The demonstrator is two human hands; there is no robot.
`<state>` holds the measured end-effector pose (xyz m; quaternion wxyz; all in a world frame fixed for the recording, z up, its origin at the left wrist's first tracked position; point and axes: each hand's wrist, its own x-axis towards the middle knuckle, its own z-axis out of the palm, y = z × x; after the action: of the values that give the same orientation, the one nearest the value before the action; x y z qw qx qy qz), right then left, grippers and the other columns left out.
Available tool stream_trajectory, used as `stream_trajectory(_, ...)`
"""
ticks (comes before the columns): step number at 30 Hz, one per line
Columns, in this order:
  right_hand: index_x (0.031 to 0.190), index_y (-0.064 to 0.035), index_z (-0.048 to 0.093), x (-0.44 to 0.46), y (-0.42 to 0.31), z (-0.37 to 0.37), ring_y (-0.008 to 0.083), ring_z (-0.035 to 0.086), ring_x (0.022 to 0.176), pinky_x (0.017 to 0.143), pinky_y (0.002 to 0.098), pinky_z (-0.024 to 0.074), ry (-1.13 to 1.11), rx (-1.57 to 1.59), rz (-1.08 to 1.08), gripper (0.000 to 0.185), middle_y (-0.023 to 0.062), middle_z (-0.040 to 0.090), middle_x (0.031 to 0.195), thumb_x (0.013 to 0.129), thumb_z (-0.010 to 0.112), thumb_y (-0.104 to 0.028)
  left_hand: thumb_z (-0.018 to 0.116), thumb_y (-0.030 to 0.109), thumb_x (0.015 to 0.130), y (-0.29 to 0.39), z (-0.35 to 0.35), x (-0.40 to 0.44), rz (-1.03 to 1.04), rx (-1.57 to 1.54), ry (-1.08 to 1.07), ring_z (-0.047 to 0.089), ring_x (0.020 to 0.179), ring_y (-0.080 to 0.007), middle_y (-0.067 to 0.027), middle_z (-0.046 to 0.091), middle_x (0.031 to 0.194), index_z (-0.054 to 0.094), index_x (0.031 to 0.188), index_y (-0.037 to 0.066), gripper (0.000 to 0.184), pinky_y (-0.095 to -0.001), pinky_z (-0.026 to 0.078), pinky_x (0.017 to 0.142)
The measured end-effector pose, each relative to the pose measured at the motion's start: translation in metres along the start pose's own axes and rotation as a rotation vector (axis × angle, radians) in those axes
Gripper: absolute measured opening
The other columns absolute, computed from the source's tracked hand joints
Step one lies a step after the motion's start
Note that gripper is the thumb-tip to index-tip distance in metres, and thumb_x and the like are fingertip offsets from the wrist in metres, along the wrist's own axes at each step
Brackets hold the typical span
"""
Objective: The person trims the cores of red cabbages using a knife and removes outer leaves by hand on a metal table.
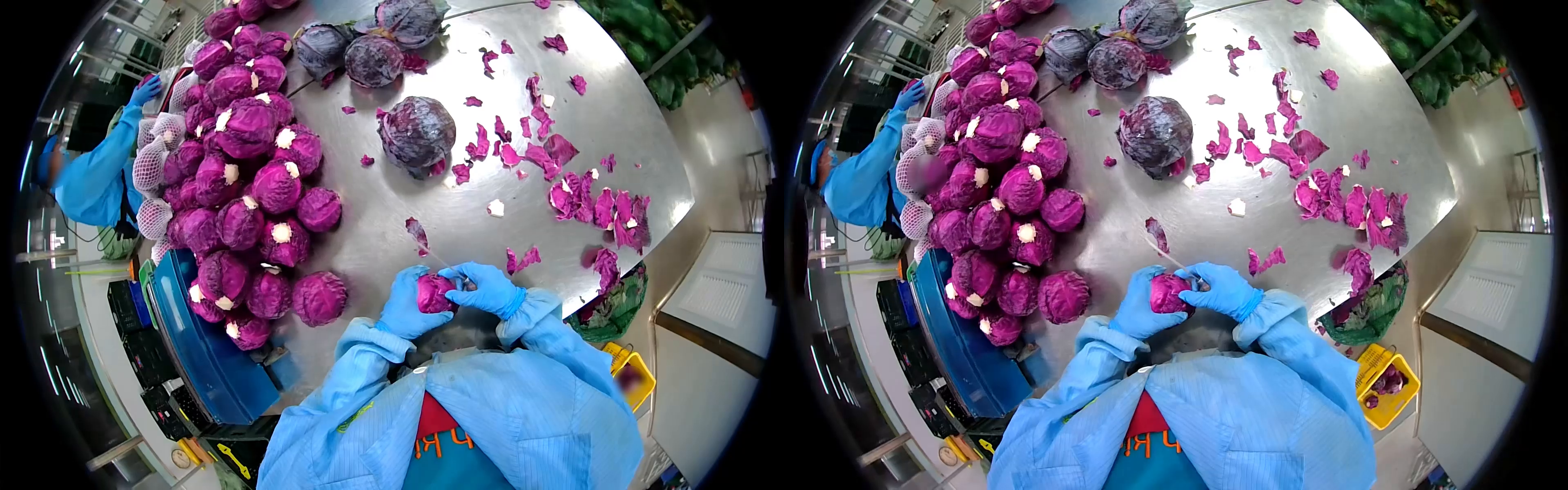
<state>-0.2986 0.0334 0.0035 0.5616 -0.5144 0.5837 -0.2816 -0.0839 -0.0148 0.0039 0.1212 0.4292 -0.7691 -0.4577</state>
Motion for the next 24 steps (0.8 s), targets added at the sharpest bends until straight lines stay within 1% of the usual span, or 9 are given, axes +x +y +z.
stream_trajectory(3,0.127,-0.017,0.058,0.003,-0.002,-0.006,0.0227,0.063,0.082,0.076,0.0345,0.0512,-0.056,-0.119,-0.103,0.053,0.0093,0.063,0.096,0.082,0.07,-0.041,0.087,0.024,0.057,0.0,0.002,0.007,-0.06,-0.134,0.014,0.057,0.102,-0.0238,-0.0158,0.057,0.112,0.055,0.116,-0.001,0.072,-0.0349,0.046,0.091)
stream_trajectory(6,0.13,-0.0173,0.056,0.006,0.005,-0.015,0.0226,0.063,0.081,0.076,0.0341,0.0513,-0.119,-0.211,-0.133,0.051,0.0095,0.063,0.097,0.085,0.067,-0.04,0.083,0.02,0.059,0.015,-0.008,0.025,-0.024,-0.402,-0.244,0.064,0.087,-0.0201,-0.0129,0.066,0.098,0.063,0.105,-0.001,0.054,-0.0314,0.051,0.079)
stream_trajectory(8,0.13,-0.017,0.055,0.007,0.006,-0.016,0.0228,0.063,0.079,0.074,0.034,0.0514,-0.132,-0.245,-0.147,0.05,0.0095,0.062,0.095,0.086,0.066,-0.039,0.081,0.017,0.06,0.012,-0.004,0.026,0.043,-0.233,-0.198,0.065,0.081,-0.0176,-0.0106,0.068,0.092,0.066,0.1,-0.001,0.046,-0.0301,0.052,0.074)
stream_trajectory(11,0.128,-0.0163,0.056,0.006,0.005,-0.014,0.024,0.064,0.075,0.07,0.0342,0.0518,-0.048,-0.311,-0.217,0.048,0.0091,0.062,0.092,0.086,0.065,-0.037,0.081,0.015,0.061,0.007,0.001,0.024,-0.011,-0.146,-0.15,0.065,0.078,-0.0163,-0.0092,0.069,0.089,0.067,0.097,-0.001,0.041,-0.0294,0.052,0.073)
stream_trajectory(15,0.125,-0.0167,0.058,0.005,0.017,0.003,0.0271,0.064,0.073,0.066,0.0369,0.0522,0.161,-0.408,-0.275,0.044,0.0094,0.063,0.089,0.086,0.065,-0.035,0.082,0.017,0.06,0.022,-0.004,0.028,-0.148,-0.288,-0.169,0.065,0.08,-0.0167,-0.0097,0.068,0.089,0.063,0.101,-0.002,0.049,-0.0294,0.052,0.072)
stream_trajectory(19,0.112,-0.0151,0.063,0.017,0.051,0.012,0.0302,0.064,0.07,0.062,0.039,0.0516,0.412,-0.476,-0.333,0.031,0.0095,0.065,0.087,0.089,0.06,-0.035,0.086,0.028,0.056,-0.013,0.019,0.011,-0.189,-0.121,0.023,0.058,0.098,-0.0264,-0.0159,0.057,0.109,0.053,0.116,-0.002,0.075,-0.0355,0.048,0.085)
stream_trajectory(21,0.107,-0.0151,0.065,0.019,0.057,-0.004,0.0319,0.063,0.068,0.06,0.0402,0.0512,0.337,-0.515,-0.04,0.027,0.01,0.065,0.088,0.09,0.059,-0.036,0.087,0.038,0.053,-0.003,0.011,0.005,-0.072,-0.084,-0.005,0.05,0.112,-0.0366,-0.0215,0.048,0.121,0.047,0.123,-0.001,0.09,-0.0422,0.042,0.097)
stream_trajectory(22,0.104,-0.0151,0.066,0.02,0.061,-0.012,0.0328,0.063,0.068,0.059,0.0408,0.051,0.295,-0.533,0.103,0.026,0.0103,0.066,0.088,0.09,0.058,-0.036,0.087,0.038,0.052,-0.001,0.009,0.007,-0.041,-0.06,0.01,0.049,0.112,-0.0363,-0.0209,0.048,0.121,0.047,0.122,0.0,0.09,-0.0424,0.041,0.098)
stream_trajectory(24,0.113,-0.0141,0.064,0.012,0.048,-0.015,0.0269,0.064,0.076,0.068,0.0375,0.0509,0.237,-0.323,0.093,0.037,0.0097,0.066,0.092,0.087,0.064,-0.041,0.088,0.039,0.052,0.001,0.009,0.0,-0.002,-0.016,0.033,0.048,0.113,-0.0357,-0.0197,0.048,0.12,0.048,0.121,0.001,0.089,-0.0427,0.039,0.1)
